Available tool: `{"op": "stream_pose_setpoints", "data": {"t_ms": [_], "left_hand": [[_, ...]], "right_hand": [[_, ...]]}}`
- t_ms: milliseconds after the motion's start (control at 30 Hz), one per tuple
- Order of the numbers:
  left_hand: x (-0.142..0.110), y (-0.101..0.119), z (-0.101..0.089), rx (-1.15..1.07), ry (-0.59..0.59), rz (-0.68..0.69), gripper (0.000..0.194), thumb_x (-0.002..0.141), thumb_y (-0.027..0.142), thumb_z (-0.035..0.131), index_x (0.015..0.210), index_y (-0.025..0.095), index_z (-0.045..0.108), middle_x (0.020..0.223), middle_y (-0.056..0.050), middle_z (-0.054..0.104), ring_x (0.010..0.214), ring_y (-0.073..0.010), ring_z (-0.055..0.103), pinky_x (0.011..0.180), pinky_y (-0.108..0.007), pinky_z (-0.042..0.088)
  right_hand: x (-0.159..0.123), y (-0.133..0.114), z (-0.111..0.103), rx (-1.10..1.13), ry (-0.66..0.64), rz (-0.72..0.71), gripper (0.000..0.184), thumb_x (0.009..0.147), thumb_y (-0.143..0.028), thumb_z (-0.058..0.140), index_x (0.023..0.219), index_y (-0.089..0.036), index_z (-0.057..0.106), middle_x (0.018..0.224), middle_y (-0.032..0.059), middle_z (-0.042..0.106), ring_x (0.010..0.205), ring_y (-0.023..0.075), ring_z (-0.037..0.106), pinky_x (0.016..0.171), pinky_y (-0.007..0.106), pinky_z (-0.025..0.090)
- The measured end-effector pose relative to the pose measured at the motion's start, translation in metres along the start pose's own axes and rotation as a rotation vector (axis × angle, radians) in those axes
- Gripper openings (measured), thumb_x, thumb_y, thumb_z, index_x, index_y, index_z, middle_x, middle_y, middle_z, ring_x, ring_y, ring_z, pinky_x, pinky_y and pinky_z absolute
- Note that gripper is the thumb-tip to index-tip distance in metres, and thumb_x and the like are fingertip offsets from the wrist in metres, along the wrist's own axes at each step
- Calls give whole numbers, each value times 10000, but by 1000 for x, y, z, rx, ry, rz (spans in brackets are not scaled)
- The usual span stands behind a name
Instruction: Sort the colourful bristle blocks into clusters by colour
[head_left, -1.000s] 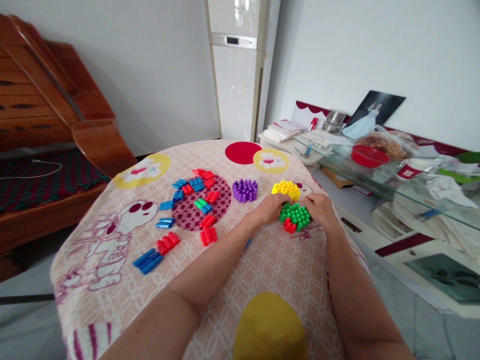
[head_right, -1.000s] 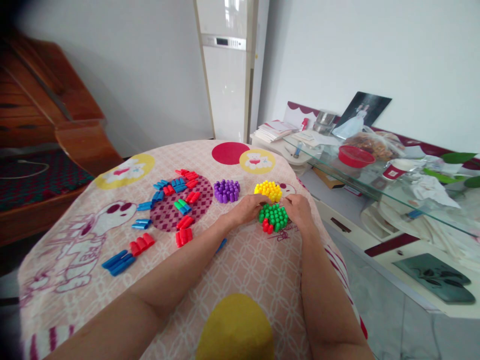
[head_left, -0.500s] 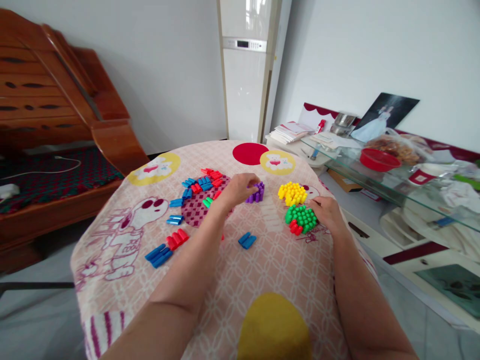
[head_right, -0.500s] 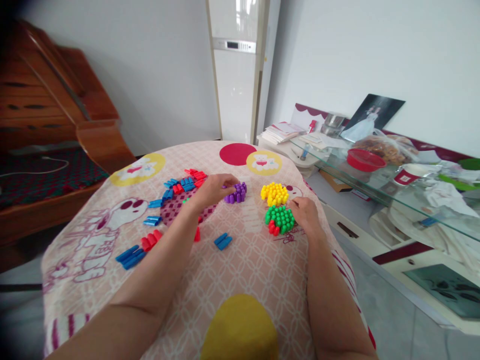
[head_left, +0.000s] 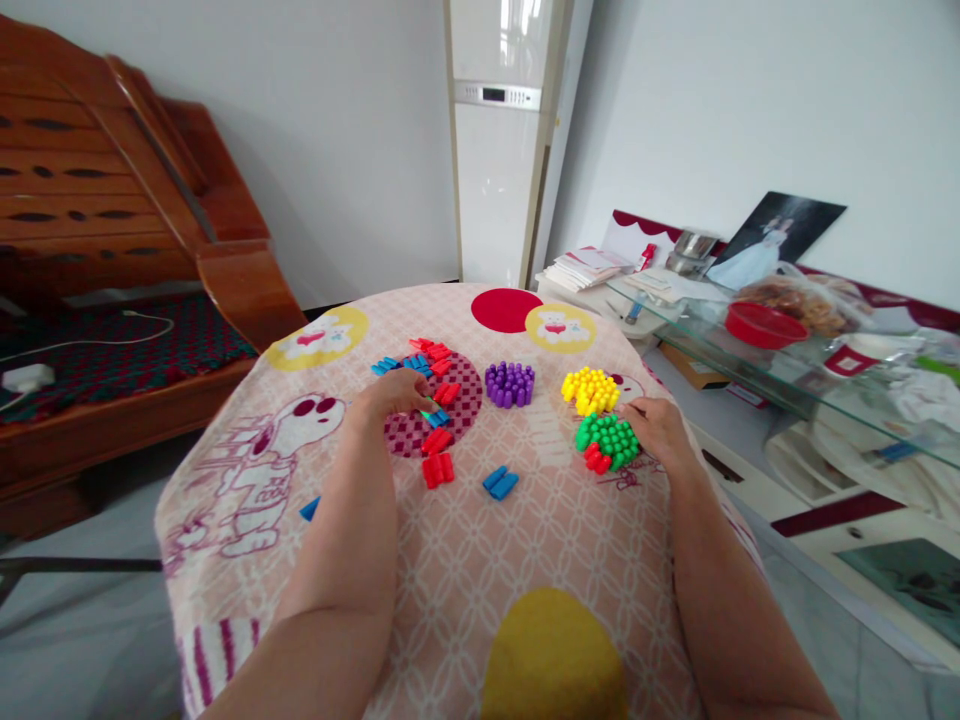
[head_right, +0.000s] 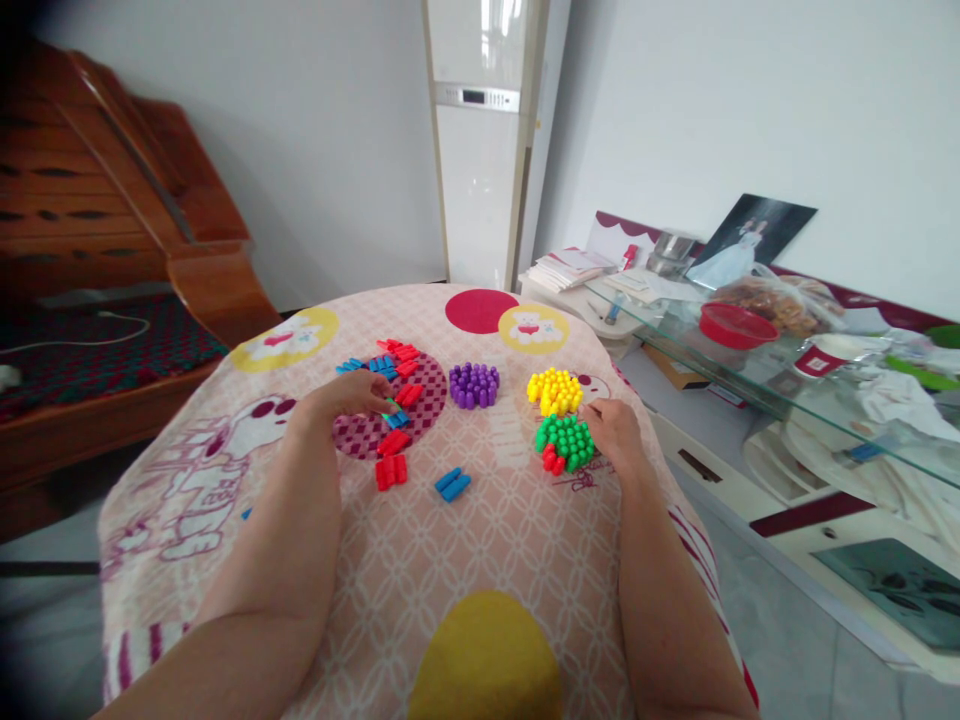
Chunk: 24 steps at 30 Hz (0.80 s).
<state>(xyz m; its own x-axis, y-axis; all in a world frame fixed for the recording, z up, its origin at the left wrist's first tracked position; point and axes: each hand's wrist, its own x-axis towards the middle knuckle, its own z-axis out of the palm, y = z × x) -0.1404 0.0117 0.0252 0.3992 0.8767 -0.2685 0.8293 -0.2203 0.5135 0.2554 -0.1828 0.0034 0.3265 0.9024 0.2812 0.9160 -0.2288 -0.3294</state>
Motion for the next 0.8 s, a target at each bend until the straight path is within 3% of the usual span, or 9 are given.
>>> {"op": "stream_pose_setpoints", "data": {"t_ms": [167,400,567,667,800], "left_hand": [[-6,9,-3,-261,-50,13,278,505,326,755,688,185,601,594,16,638,566,-156,600,537,-236,460],[-25,18,-26,-208,182,95,252,545,366,720,709,180,680,594,0,662,592,-162,597,541,-243,434],[-31,25,-32,-127,421,111,237,586,345,680,750,178,714,636,-12,693,647,-179,626,587,-248,445],[-33,43,-29,-119,517,168,270,648,345,646,828,164,735,679,-26,708,664,-181,633,615,-256,455],[-33,83,-9,-149,454,362,256,701,309,628,864,144,734,722,-39,719,671,-166,636,639,-251,468]], "right_hand": [[0,1,1,10,8,-11,359,834,-364,457,620,-149,648,610,70,616,580,145,482,573,283,277],[0,1,1,12,13,-13,356,826,-367,459,620,-152,654,604,70,621,576,147,475,571,279,279],[1,2,1,13,20,-16,348,820,-362,463,588,-161,628,579,62,604,567,144,466,560,278,272],[1,1,1,5,24,-19,345,819,-351,459,561,-166,592,559,59,583,560,142,456,561,280,269],[2,3,1,-24,42,-39,345,821,-325,446,522,-177,533,537,54,558,545,137,424,566,288,262]]}}
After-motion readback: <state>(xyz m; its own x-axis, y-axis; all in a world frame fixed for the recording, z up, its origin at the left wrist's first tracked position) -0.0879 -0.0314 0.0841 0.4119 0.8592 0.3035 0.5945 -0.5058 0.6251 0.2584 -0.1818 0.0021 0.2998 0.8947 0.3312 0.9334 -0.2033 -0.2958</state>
